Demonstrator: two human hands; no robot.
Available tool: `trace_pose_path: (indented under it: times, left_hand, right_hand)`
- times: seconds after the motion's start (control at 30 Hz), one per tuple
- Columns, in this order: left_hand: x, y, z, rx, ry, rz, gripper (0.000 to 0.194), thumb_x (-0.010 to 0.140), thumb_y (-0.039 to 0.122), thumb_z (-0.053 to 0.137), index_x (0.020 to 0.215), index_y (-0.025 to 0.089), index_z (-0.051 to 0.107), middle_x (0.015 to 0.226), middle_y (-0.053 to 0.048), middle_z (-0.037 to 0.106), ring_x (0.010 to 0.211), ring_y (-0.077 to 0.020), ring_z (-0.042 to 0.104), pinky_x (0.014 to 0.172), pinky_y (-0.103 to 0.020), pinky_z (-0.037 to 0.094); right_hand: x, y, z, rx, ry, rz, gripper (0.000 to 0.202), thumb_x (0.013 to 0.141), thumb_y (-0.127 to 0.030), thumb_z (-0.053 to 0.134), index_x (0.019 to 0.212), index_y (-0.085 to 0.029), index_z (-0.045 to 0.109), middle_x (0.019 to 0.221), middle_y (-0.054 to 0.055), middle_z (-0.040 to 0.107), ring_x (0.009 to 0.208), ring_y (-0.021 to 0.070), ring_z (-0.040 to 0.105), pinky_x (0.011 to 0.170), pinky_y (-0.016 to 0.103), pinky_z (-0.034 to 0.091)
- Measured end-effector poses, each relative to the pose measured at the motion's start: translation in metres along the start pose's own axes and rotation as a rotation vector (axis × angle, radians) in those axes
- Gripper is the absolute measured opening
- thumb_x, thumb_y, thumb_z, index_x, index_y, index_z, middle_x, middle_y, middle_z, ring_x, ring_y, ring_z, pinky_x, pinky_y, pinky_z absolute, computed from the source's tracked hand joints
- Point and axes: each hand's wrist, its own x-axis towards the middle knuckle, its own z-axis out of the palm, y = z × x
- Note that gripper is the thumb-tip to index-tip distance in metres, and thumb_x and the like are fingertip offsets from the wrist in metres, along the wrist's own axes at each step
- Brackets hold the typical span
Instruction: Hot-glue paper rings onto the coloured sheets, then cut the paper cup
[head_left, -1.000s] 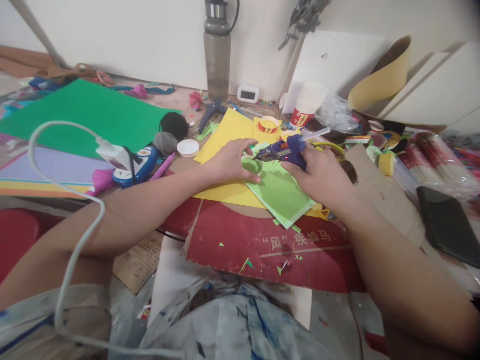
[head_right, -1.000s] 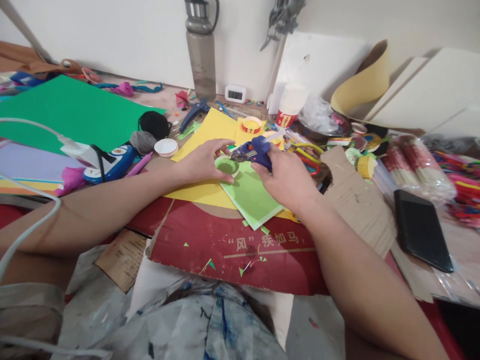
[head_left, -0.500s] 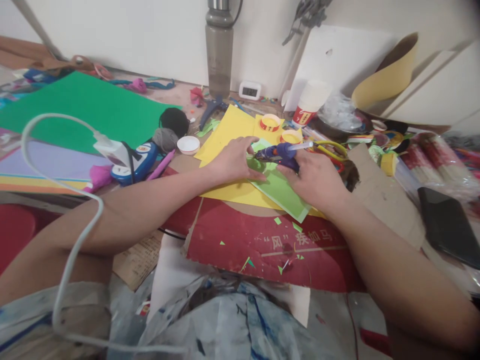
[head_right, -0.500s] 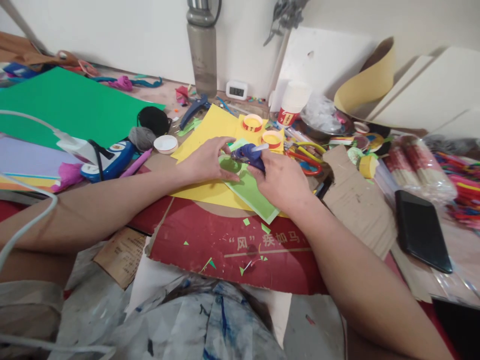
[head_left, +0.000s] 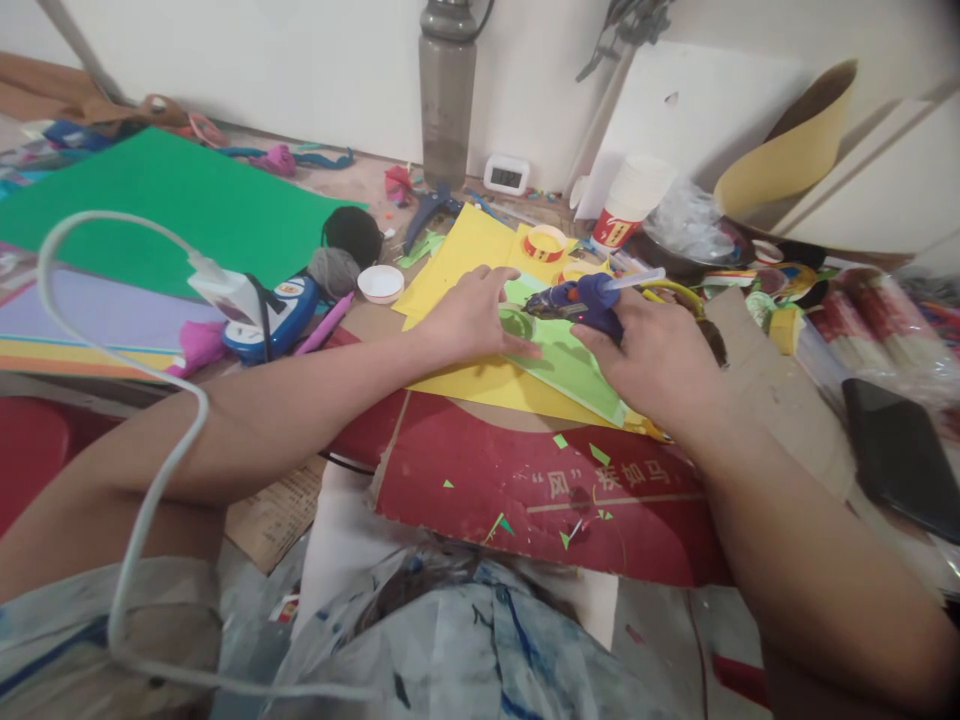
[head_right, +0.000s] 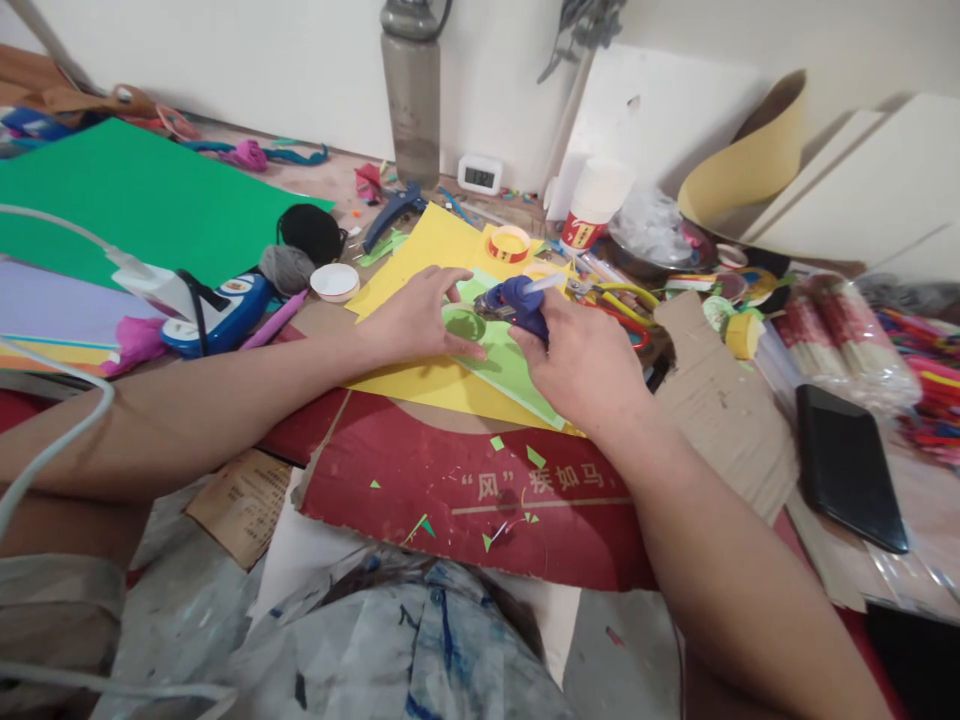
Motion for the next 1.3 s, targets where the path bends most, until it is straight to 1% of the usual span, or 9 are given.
trace_pose_path:
  times: [0.13, 0.23, 0.43, 0.53, 0.63, 0.83, 1.07, 1.2, 1.3]
  left_hand:
    - [0.000, -0.004, -0.009, -0.012, -0.039, 0.099, 0.109, 0.066, 0.054, 0.092, 0.161, 0.025, 0.046, 0.142, -0.014, 0.066, 0.136, -0.0394, 0.056, 0.118, -0.056, 0.040]
    - [0.001, -0.006, -0.012, -0.033, -0.070, 0.123, 0.104, 0.070, 0.050, 0.088, 0.162, 0.026, 0.045, 0.143, -0.013, 0.068, 0.139, -0.0381, 0.056, 0.118, -0.056, 0.039]
    - [0.000, -0.003, -0.009, -0.058, -0.061, 0.066, 0.092, 0.070, 0.047, 0.088, 0.151, 0.021, 0.054, 0.133, -0.012, 0.072, 0.121, -0.0315, 0.066, 0.107, -0.046, 0.048]
    - [-0.002, 0.001, -0.007, -0.039, -0.038, 0.053, 0.089, 0.070, 0.047, 0.089, 0.148, 0.020, 0.056, 0.129, -0.012, 0.073, 0.118, -0.0316, 0.066, 0.105, -0.046, 0.049]
    - [-0.002, 0.003, -0.005, -0.030, -0.019, 0.058, 0.087, 0.070, 0.047, 0.090, 0.146, 0.021, 0.057, 0.127, -0.012, 0.072, 0.118, -0.0321, 0.065, 0.105, -0.046, 0.049]
    - [-0.002, 0.004, -0.003, -0.013, -0.017, 0.042, 0.086, 0.070, 0.048, 0.090, 0.144, 0.020, 0.058, 0.126, -0.012, 0.072, 0.116, -0.0319, 0.064, 0.104, -0.046, 0.049]
    - [-0.001, -0.001, 0.001, -0.004, 0.011, 0.060, 0.086, 0.069, 0.050, 0.091, 0.143, 0.022, 0.058, 0.124, -0.011, 0.071, 0.116, -0.0327, 0.063, 0.108, -0.048, 0.047]
    - [0.000, -0.003, 0.000, -0.009, 0.021, 0.057, 0.087, 0.070, 0.048, 0.091, 0.146, 0.024, 0.056, 0.129, -0.011, 0.070, 0.119, -0.0329, 0.062, 0.109, -0.049, 0.047]
    - [0.001, -0.004, -0.002, -0.011, 0.000, 0.045, 0.094, 0.070, 0.050, 0.091, 0.152, 0.024, 0.053, 0.135, -0.012, 0.069, 0.122, -0.0336, 0.061, 0.110, -0.050, 0.047]
  right_hand:
    - [0.000, 0.002, 0.001, 0.026, 0.011, 0.000, 0.033, 0.100, -0.040, 0.057, 0.115, -0.014, 0.070, 0.094, 0.018, 0.076, 0.088, 0.0367, 0.071, 0.078, 0.043, 0.048]
    - [0.001, 0.002, 0.004, 0.049, 0.006, -0.009, 0.030, 0.099, -0.038, 0.057, 0.115, -0.016, 0.070, 0.095, 0.017, 0.077, 0.089, 0.0366, 0.071, 0.079, 0.044, 0.049]
    - [0.001, 0.001, 0.011, 0.088, -0.001, -0.019, 0.024, 0.100, -0.039, 0.056, 0.103, -0.020, 0.070, 0.095, 0.019, 0.076, 0.091, 0.0369, 0.071, 0.079, 0.045, 0.051]
    - [0.002, 0.000, 0.011, 0.101, -0.009, -0.022, 0.023, 0.100, -0.039, 0.056, 0.104, -0.020, 0.070, 0.097, 0.019, 0.076, 0.094, 0.0371, 0.071, 0.080, 0.046, 0.052]
    - [0.002, -0.002, 0.007, 0.067, -0.032, -0.010, 0.025, 0.101, -0.037, 0.055, 0.110, -0.018, 0.070, 0.099, 0.019, 0.077, 0.095, 0.0373, 0.071, 0.080, 0.045, 0.052]
    - [-0.003, -0.007, -0.008, -0.052, -0.073, -0.004, 0.034, 0.101, -0.037, 0.053, 0.119, -0.014, 0.070, 0.097, 0.019, 0.078, 0.090, 0.0367, 0.072, 0.078, 0.045, 0.051]
    - [-0.010, -0.006, -0.018, -0.080, -0.052, -0.029, 0.037, 0.102, -0.041, 0.052, 0.119, -0.015, 0.070, 0.088, 0.018, 0.076, 0.082, 0.0357, 0.070, 0.073, 0.045, 0.050]
    - [-0.008, -0.006, -0.023, -0.068, -0.040, -0.023, 0.037, 0.103, -0.043, 0.050, 0.117, -0.014, 0.069, 0.091, 0.020, 0.076, 0.084, 0.0363, 0.070, 0.072, 0.044, 0.049]
    - [-0.006, -0.006, -0.027, -0.025, -0.065, -0.009, 0.034, 0.103, -0.042, 0.051, 0.115, -0.015, 0.068, 0.095, 0.021, 0.077, 0.086, 0.0375, 0.071, 0.073, 0.044, 0.048]
